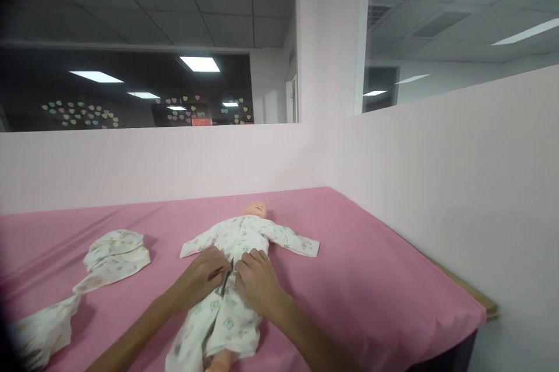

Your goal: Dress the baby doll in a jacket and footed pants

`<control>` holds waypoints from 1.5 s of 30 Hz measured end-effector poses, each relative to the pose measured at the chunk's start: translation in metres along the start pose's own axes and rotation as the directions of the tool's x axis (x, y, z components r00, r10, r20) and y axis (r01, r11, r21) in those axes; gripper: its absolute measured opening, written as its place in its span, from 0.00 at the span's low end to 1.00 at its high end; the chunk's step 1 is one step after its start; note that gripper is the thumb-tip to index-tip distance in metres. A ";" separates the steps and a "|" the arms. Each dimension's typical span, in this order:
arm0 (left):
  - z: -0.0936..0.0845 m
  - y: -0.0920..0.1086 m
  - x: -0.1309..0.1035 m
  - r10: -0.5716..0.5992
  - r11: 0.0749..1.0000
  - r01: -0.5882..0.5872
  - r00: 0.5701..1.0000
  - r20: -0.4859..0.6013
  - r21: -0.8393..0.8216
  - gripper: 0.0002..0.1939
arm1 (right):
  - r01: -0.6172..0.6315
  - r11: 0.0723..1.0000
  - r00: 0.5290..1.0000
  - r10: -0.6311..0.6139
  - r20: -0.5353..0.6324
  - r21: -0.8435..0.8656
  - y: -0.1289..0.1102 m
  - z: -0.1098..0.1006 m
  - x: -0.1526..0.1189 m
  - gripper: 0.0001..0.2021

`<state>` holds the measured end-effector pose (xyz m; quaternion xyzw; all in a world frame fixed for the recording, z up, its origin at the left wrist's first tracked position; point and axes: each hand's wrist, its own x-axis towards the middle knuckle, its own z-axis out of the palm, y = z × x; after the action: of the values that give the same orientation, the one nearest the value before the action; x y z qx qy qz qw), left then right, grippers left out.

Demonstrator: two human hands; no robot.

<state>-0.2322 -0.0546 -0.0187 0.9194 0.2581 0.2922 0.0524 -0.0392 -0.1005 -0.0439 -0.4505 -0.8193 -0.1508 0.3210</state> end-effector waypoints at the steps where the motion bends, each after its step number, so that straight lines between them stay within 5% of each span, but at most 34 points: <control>1: -0.002 0.002 -0.001 -0.011 1.000 0.011 1.000 0.023 -0.021 0.10 | 0.005 1.000 1.000 -0.006 0.002 0.015 0.001 0.000 -0.002 0.07; 5: -0.013 0.010 0.001 -0.143 0.958 0.163 0.985 0.100 -0.235 0.14 | 0.002 0.984 0.999 0.004 -0.033 0.179 0.002 -0.004 -0.002 0.06; 8: -0.020 0.002 0.016 -0.277 0.913 0.266 0.961 0.011 -0.310 0.15 | -0.128 0.922 0.973 0.188 -0.133 0.364 0.009 -0.006 0.011 0.10; 12: -0.020 -0.034 0.055 -0.425 0.876 0.356 0.888 -0.174 -0.325 0.15 | -0.368 0.805 0.790 0.535 -0.300 0.466 0.043 0.002 0.029 0.14; 14: -0.013 -0.055 0.073 -0.470 0.866 0.382 0.844 -0.260 -0.323 0.14 | -0.512 0.778 0.703 0.624 -0.342 0.365 0.063 0.009 0.029 0.14; 16: 0.000 -0.074 0.081 -0.515 0.852 0.424 0.786 -0.343 -0.309 0.14 | -0.631 0.747 0.672 0.661 -0.334 0.208 0.081 0.017 0.022 0.14; 21: 0.035 -0.100 0.062 -0.618 0.783 0.572 0.674 -0.405 -0.243 0.14 | -0.660 0.749 0.733 0.660 -0.167 0.061 0.095 0.029 0.000 0.14; 26: 0.050 -0.104 0.039 -0.635 0.769 0.613 0.697 -0.334 -0.181 0.11 | -0.610 0.792 0.792 0.611 0.004 0.027 0.092 0.033 0.001 0.12; 36: 0.051 -0.104 0.039 -0.645 0.764 0.620 0.725 -0.243 -0.178 0.10 | -0.650 0.760 0.759 0.648 0.061 0.021 0.095 0.034 0.002 0.13; 45: 0.036 -0.091 0.040 -0.709 0.705 0.653 0.659 -0.250 -0.277 0.07 | -0.608 0.793 0.788 0.599 0.140 0.032 0.097 0.029 0.006 0.15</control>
<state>-0.2247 0.0461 -0.0510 0.6828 0.5644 0.4241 0.1882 0.0281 -0.0278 -0.0652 -0.6844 -0.6557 0.0188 0.3183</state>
